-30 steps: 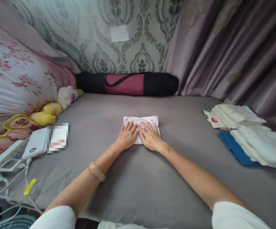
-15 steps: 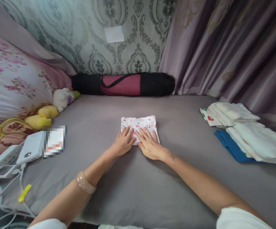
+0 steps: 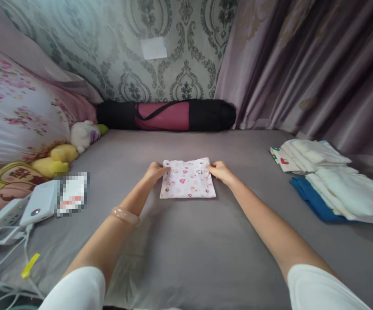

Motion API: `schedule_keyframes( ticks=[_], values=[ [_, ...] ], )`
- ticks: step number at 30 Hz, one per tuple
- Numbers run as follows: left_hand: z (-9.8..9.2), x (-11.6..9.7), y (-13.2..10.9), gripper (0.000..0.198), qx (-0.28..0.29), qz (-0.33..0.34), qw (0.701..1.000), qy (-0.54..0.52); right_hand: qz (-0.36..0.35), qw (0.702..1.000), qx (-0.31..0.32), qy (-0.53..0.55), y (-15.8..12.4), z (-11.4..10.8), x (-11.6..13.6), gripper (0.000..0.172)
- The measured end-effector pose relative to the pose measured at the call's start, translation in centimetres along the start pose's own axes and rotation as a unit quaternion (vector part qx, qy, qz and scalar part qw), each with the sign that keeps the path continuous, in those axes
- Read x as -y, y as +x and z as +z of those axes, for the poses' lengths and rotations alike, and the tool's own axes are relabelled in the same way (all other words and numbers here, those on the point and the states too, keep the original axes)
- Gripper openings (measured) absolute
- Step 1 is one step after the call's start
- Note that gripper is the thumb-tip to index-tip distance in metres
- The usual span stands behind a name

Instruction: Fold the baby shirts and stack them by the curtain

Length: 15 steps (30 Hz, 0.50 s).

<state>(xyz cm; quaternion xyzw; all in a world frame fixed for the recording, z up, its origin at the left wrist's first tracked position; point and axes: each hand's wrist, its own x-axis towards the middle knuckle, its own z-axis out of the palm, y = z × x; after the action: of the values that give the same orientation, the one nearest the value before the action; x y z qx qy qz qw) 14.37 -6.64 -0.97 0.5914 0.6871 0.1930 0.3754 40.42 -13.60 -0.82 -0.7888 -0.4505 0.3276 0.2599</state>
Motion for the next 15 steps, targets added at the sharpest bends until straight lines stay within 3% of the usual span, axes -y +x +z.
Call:
schedule_keyframes(
  ticks=[8,11,15],
  values=[
    [-0.9,-1.3,0.6,0.028,0.055,-0.062,0.995,-0.055,0.076,0.982,0.074,0.154,0.4,-0.3,1.6,0.030],
    [-1.3,-1.8,0.0,0.030,0.068,-0.044,0.986,-0.147,0.075,0.966,0.100,0.227,-0.1,-0.8,1.9,0.023],
    [-2.7,-3.0,-1.3,0.029,0.126,-0.014,0.951,-0.284,0.044,0.936,0.123,0.328,-1.3,-2.2,1.9,0.011]
  ],
)
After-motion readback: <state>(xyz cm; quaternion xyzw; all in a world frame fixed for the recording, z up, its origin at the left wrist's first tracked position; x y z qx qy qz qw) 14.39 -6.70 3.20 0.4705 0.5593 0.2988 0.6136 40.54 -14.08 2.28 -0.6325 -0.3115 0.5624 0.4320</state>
